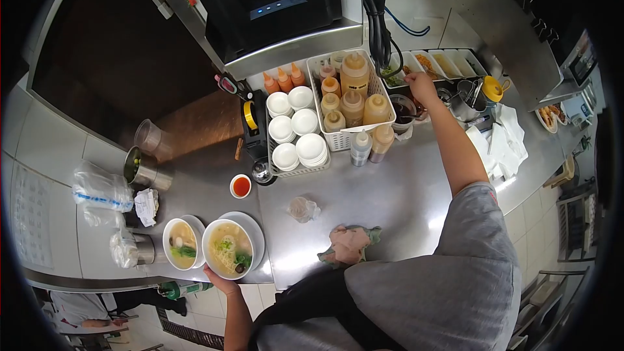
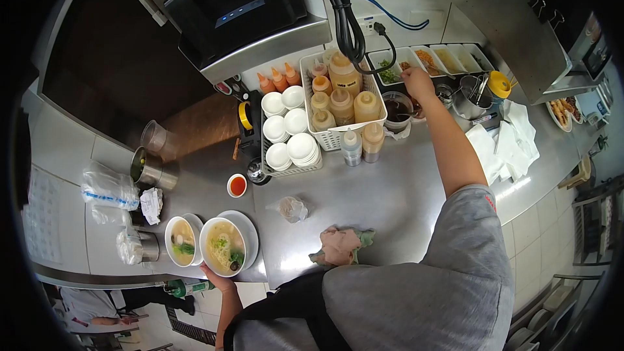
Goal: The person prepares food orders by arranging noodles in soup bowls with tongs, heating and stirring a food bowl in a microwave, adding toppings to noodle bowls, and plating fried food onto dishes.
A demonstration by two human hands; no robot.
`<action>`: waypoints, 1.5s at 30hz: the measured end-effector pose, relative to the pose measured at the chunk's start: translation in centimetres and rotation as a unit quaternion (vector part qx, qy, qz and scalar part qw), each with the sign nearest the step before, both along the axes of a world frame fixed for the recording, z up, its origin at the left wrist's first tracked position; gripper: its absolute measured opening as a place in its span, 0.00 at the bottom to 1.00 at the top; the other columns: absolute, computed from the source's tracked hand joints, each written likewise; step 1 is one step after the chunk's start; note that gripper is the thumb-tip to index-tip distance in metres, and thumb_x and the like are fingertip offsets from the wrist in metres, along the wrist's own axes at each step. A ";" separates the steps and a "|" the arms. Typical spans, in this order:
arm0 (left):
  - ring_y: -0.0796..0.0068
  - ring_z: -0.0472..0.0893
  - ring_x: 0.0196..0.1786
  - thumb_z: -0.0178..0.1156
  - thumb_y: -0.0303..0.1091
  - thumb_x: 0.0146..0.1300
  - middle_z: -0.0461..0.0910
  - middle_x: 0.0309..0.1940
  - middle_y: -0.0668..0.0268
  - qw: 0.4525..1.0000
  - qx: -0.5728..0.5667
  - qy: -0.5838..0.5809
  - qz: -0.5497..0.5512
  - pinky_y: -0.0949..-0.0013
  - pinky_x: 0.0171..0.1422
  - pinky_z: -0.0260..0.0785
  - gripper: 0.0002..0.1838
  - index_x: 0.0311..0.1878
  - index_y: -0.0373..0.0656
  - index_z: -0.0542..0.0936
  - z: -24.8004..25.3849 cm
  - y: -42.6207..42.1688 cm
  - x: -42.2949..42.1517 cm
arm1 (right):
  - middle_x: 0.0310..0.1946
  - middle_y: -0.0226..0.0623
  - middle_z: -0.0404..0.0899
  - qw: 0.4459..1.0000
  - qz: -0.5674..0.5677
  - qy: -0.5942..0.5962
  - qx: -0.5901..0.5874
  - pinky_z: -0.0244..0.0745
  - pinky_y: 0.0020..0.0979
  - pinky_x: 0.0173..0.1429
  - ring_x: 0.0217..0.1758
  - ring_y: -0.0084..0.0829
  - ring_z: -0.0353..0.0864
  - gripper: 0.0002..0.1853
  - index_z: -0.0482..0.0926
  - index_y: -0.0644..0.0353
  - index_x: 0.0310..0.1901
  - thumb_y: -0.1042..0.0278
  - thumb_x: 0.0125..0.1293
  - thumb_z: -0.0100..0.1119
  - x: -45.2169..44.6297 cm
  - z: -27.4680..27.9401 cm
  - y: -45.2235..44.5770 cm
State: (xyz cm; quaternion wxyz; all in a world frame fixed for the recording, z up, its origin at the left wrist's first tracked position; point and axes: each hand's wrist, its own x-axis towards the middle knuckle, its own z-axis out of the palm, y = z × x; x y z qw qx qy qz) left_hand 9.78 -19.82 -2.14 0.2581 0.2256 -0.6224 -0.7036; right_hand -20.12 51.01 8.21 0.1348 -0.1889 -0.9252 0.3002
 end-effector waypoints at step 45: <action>0.64 0.59 0.73 0.30 0.48 0.77 0.60 0.70 0.55 0.980 -0.038 -0.011 -0.195 0.66 0.76 0.47 0.29 0.73 0.38 0.56 1.5 -20.0 -5.9 | 0.34 0.37 0.75 0.823 0.457 0.207 0.268 0.76 0.34 0.38 0.36 0.37 0.78 0.18 0.80 0.58 0.47 0.76 0.53 0.58 19.8 4.3 -66.1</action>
